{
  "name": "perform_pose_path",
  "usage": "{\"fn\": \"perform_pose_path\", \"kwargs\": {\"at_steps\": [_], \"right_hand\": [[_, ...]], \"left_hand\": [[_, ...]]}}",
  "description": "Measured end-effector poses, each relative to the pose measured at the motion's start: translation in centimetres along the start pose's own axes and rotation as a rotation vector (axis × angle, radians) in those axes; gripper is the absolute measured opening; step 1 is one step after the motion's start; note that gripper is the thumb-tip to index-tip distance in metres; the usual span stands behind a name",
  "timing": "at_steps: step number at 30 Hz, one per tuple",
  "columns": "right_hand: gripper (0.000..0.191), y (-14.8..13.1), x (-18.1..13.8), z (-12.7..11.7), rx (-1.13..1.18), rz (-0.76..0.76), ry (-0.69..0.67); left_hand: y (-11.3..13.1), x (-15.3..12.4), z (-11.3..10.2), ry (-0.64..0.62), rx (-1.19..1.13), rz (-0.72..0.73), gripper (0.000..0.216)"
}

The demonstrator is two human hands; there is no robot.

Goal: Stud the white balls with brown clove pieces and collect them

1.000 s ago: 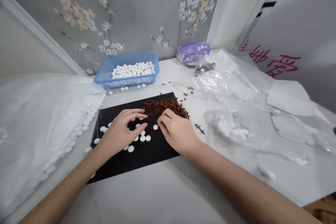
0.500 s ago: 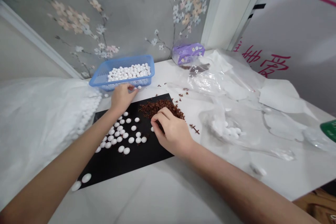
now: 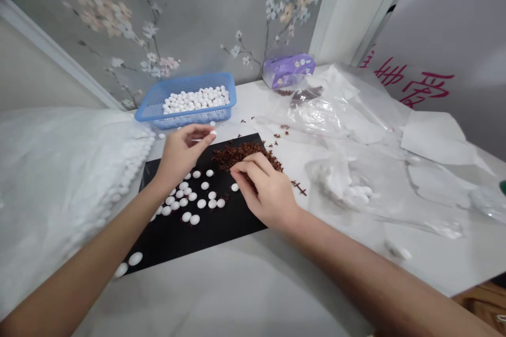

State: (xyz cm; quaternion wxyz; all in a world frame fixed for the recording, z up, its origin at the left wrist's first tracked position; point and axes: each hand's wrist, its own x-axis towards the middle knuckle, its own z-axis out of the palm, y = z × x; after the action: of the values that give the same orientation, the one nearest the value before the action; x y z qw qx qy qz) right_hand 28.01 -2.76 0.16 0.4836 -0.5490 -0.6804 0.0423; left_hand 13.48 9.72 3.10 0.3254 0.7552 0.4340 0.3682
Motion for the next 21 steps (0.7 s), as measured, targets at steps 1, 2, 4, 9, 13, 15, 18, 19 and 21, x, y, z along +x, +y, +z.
{"fn": "perform_pose_path", "kwargs": {"at_steps": [1, 2, 4, 9, 13, 15, 18, 19, 21], "right_hand": [[0.011, -0.1, 0.0, -0.1, -0.001, -0.009, 0.039], [0.011, -0.2, -0.1, -0.2, -0.009, -0.014, 0.076], [0.012, -0.4, -0.1, -0.4, -0.018, -0.023, 0.125], [0.015, -1.0, -0.3, -0.6, 0.077, -0.056, 0.053], [0.015, -1.6, -0.6, -0.5, 0.130, -0.086, -0.041], [0.015, -1.8, -0.8, -0.4, 0.159, -0.096, -0.082], [0.014, -1.8, -0.9, -0.4, 0.187, -0.101, -0.125], [0.013, -1.8, -0.9, -0.4, 0.185, -0.102, -0.136], [0.014, -1.8, -1.0, -0.3, 0.169, -0.109, -0.154]], "left_hand": [[1.0, -1.4, -0.1, -0.036, -0.126, -0.047, 0.018], [2.0, -2.9, -0.2, -0.071, -0.229, -0.112, 0.018], [3.3, -6.1, -0.3, -0.131, -0.398, -0.248, 0.018], [3.1, -11.7, 0.1, -0.125, -0.633, -0.510, 0.015], [2.2, -12.9, 0.7, -0.088, -0.679, -0.507, 0.011], [2.1, -12.9, 0.9, -0.098, -0.695, -0.501, 0.009], [2.0, -12.8, 1.0, -0.104, -0.722, -0.497, 0.005], [2.0, -12.8, 1.0, -0.102, -0.733, -0.492, 0.004], [1.9, -12.8, 1.0, -0.102, -0.751, -0.483, 0.004]]}}
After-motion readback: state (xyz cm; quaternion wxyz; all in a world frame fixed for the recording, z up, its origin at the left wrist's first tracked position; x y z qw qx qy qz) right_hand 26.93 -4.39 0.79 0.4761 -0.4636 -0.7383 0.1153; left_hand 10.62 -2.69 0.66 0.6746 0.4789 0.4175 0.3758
